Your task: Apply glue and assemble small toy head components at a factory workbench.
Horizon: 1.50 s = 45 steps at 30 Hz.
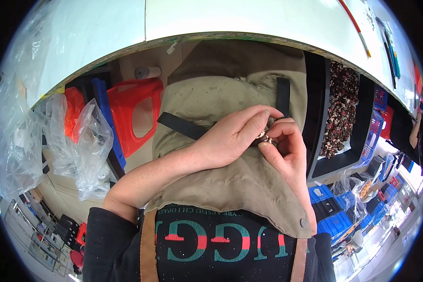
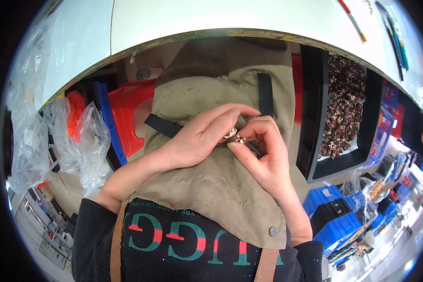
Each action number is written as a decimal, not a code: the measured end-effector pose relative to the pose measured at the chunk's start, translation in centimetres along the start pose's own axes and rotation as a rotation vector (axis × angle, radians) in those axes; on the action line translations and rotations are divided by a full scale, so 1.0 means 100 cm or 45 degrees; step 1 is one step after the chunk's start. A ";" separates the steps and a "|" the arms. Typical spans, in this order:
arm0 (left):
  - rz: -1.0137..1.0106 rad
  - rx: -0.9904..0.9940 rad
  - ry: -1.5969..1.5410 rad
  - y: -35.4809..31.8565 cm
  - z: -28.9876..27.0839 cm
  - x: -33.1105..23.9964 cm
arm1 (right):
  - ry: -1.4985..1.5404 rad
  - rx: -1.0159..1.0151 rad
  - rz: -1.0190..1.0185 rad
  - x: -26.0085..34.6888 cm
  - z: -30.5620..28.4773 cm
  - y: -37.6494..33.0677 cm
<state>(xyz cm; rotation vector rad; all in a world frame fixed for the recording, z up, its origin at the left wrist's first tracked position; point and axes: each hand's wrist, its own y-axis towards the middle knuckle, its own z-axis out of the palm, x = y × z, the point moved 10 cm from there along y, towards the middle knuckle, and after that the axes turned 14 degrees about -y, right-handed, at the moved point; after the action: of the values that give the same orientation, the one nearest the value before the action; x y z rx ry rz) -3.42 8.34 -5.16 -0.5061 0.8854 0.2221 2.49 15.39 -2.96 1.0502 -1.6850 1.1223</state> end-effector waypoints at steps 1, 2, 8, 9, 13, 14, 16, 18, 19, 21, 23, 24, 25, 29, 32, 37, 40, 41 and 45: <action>0.012 0.000 -0.026 -0.001 0.002 -0.001 | -0.028 -0.016 -0.013 0.003 -0.001 -0.002; 0.024 0.000 -0.052 -0.002 0.003 -0.002 | -0.032 -0.022 -0.021 0.006 0.000 -0.004; -0.002 -0.008 0.021 0.000 0.001 -0.008 | -0.258 -0.178 -0.182 0.018 -0.011 -0.003; -0.002 -0.006 0.021 0.000 0.001 -0.007 | -0.319 -0.207 -0.188 0.022 -0.012 -0.003; 0.046 -0.048 0.049 -0.002 0.000 -0.005 | -0.428 -0.272 -0.187 0.027 -0.014 -0.006; 0.077 -0.058 0.072 -0.002 -0.001 -0.006 | -0.429 -0.273 -0.188 0.027 -0.014 -0.006; 0.056 -0.052 0.091 -0.003 -0.001 -0.006 | -0.376 -0.267 -0.128 0.020 -0.014 -0.007; 0.036 -0.046 0.112 -0.003 0.000 -0.007 | -0.368 -0.274 -0.124 0.021 -0.014 -0.007; 0.035 -0.052 0.100 -0.004 0.000 -0.008 | -0.360 -0.279 -0.121 0.022 -0.015 -0.007; 0.031 -0.056 0.089 -0.005 0.000 -0.008 | -0.373 -0.287 -0.138 0.024 -0.015 -0.007; 0.098 -0.090 0.171 -0.005 -0.002 -0.011 | -0.389 -0.296 -0.151 0.026 -0.015 -0.007; 0.098 -0.088 0.171 -0.004 -0.001 -0.012 | -0.398 -0.303 -0.150 0.027 -0.016 -0.007; 0.087 -0.092 0.211 -0.005 -0.002 -0.012 | -0.407 -0.311 -0.148 0.028 -0.016 -0.007; 0.062 -0.111 0.376 -0.005 -0.003 -0.013 | -0.367 -0.296 -0.104 0.024 -0.015 -0.007; 0.100 -0.120 0.424 -0.006 -0.003 -0.015 | -0.377 -0.284 -0.097 0.026 -0.014 -0.008; 0.090 -0.140 0.452 -0.005 -0.005 -0.014 | -0.279 -0.301 -0.025 0.020 -0.015 -0.006; 0.082 -0.147 0.489 -0.005 -0.005 -0.016 | -0.181 -0.277 0.043 0.016 -0.013 -0.005; 0.070 -0.146 0.501 -0.005 -0.005 -0.016 | -0.181 -0.279 0.041 0.016 -0.013 -0.005; 0.157 -0.172 0.487 -0.005 -0.006 -0.022 | -0.113 -0.255 0.044 0.015 -0.011 -0.003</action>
<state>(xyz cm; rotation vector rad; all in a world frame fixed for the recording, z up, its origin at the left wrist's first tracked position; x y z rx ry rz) -5.01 7.68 -3.54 -0.6325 1.2824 0.3049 2.48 16.06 -1.25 0.9586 -1.8498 0.9178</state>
